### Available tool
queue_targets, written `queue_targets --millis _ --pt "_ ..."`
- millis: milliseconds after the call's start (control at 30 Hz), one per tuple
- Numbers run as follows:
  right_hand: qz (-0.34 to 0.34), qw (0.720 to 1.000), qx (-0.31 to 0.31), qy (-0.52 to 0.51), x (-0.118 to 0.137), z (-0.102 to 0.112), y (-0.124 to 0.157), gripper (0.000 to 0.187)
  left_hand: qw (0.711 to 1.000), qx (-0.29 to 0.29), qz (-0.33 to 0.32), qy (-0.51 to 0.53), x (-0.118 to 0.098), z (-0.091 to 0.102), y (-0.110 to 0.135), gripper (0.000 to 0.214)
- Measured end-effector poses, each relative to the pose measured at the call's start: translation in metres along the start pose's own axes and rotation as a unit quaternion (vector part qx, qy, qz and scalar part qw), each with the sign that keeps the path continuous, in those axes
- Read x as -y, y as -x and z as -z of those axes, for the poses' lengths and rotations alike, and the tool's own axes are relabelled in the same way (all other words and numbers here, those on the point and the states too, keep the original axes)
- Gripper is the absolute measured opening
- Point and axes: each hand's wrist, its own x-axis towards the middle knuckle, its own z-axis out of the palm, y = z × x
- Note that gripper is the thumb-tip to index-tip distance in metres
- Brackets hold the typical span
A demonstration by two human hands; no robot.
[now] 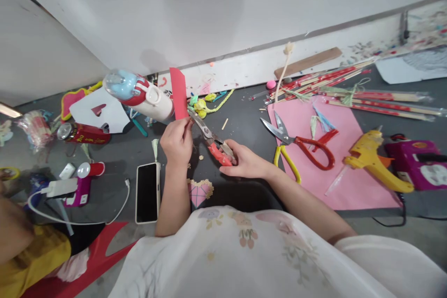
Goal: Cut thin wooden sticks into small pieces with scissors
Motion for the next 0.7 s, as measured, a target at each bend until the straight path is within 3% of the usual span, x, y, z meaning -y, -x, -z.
queue_targets --millis 367,700 --pt "0.008 1.0 0.001 0.026 -0.0007 0.0019 -0.0003 0.039 0.999 0.046 0.008 0.008 0.0028 0.0067 -0.0021 0.023" --pt "0.007 1.0 0.002 0.009 -0.0028 0.0008 -0.0009 0.039 0.999 0.044 -0.018 -0.012 0.006 0.0077 -0.0009 0.024"
